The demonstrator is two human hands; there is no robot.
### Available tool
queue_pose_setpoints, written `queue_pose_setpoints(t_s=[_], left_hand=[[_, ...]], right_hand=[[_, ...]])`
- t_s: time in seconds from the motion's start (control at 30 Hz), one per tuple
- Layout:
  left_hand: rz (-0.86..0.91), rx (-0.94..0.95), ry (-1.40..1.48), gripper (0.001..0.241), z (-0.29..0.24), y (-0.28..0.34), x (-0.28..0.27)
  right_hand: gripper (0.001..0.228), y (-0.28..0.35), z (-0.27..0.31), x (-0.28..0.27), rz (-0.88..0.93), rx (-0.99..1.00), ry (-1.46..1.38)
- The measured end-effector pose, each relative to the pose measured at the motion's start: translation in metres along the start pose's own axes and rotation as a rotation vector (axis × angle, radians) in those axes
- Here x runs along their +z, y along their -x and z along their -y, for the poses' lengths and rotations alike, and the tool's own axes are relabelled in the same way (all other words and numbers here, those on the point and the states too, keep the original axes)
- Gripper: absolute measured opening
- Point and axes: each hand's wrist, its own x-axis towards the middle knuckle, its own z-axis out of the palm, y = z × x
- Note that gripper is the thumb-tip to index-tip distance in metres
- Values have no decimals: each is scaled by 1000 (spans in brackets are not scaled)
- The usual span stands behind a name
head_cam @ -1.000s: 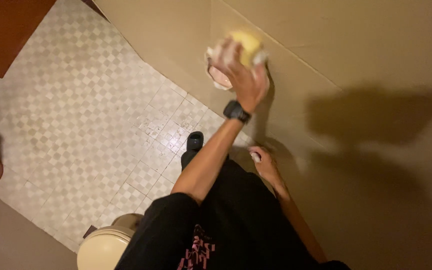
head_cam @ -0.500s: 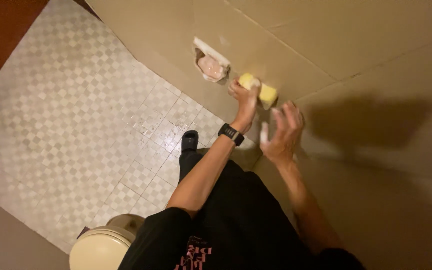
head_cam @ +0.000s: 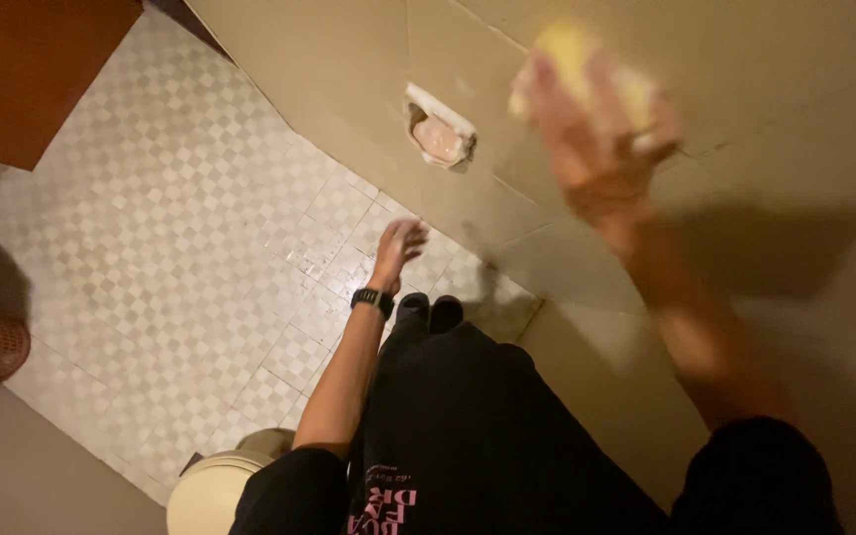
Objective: The person wets a yellow sponge at a sink, then uses it to scrub the tiled walls of a bathroom. They apply soapy water to the wall surface and scrub in circular and back-and-forth motions.
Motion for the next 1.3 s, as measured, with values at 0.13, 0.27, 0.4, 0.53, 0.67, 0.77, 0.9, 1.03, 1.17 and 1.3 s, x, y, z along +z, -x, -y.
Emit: queue_pose_setpoints(t_s=[0.13,0.27,0.4,0.53,0.67,0.77,0.9,1.03,1.17,1.3], left_hand=[[-155,-181,-30,38,78,3,-79],[-219,-278,24,50,115,28,-139],[-352,-381,109,45,171,47,-216],[-504,-415,189,53,178,83,-263],[-550,-424,34,50,195,108,-295],[-691,-612,-59,32,146,114,-248],[-576,-569,-94,29,186,111,-244],[-434,-521,-103,37,202,103,-220],[-351,-422,-81,39,226,98,-219],[-375,-430,-79,34,240,89,-224]], right_hand=[[35,-16,5,13,-125,123,51],[22,55,84,42,12,124,-119],[30,131,126,40,264,0,-76],[30,153,120,37,413,-162,-142],[19,102,69,20,232,-32,-220],[98,15,6,-45,481,-184,309],[36,38,15,-24,197,155,-25],[32,147,76,33,401,89,-123],[12,197,76,23,250,-66,-273],[16,196,15,-1,217,80,-300]])
